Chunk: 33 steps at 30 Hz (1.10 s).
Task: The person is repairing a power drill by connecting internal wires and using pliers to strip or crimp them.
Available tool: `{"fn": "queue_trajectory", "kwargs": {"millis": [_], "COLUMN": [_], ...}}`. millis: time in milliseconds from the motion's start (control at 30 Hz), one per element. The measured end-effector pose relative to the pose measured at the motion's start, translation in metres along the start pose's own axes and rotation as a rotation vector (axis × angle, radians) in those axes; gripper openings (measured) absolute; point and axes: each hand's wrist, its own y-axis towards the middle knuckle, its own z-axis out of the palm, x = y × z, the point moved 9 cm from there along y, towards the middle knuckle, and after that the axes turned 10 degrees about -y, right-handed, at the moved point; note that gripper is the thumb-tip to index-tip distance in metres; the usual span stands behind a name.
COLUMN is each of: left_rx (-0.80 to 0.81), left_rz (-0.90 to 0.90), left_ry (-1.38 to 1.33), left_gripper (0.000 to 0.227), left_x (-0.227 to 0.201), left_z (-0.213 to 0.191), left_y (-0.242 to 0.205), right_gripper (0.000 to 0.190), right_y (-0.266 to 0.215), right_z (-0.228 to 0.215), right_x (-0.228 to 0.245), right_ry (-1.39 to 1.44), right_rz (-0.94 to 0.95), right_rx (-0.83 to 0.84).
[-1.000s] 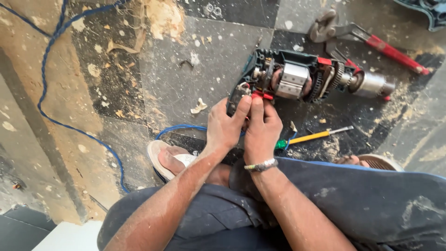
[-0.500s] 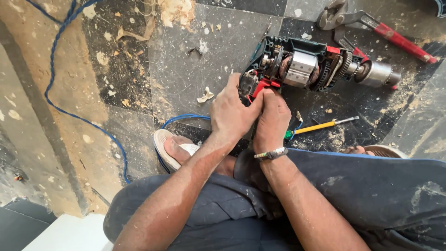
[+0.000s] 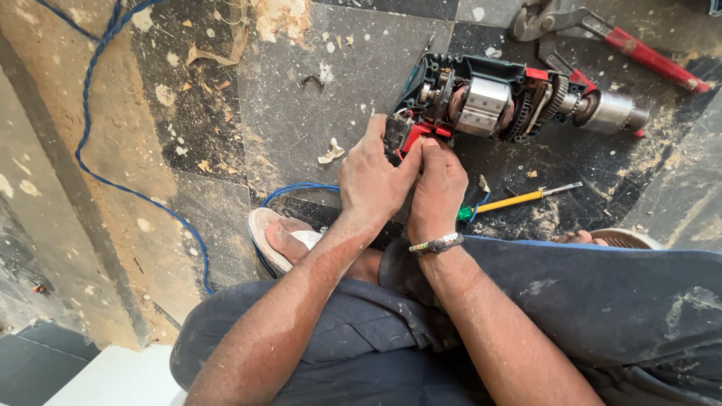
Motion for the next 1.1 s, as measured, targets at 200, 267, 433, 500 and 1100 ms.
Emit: {"fn": "queue_trajectory", "kwargs": {"millis": [200, 267, 433, 500, 1100], "left_rx": [-0.013, -0.011, -0.01, 0.006, -0.08], "left_rz": [0.007, -0.004, -0.044, -0.054, 0.251], "left_ry": [-0.022, -0.031, -0.043, -0.045, -0.36], "left_gripper": [0.048, 0.048, 0.049, 0.052, 0.032], "left_x": [-0.005, -0.004, -0.003, 0.0, 0.051], "left_z": [-0.002, -0.002, -0.004, -0.004, -0.023], "left_y": [-0.001, -0.001, 0.0, 0.001, 0.015], "right_gripper": [0.029, 0.029, 0.031, 0.031, 0.023], "right_y": [-0.004, -0.004, -0.004, -0.001, 0.004], "right_z": [0.002, 0.001, 0.001, -0.002, -0.037], "right_x": [0.007, 0.007, 0.009, 0.001, 0.014], "right_ry": [0.043, 0.047, 0.041, 0.048, -0.165], "right_rz": [0.001, 0.005, 0.001, -0.003, -0.052], "right_rx": [0.012, 0.01, 0.015, 0.016, 0.064]}}
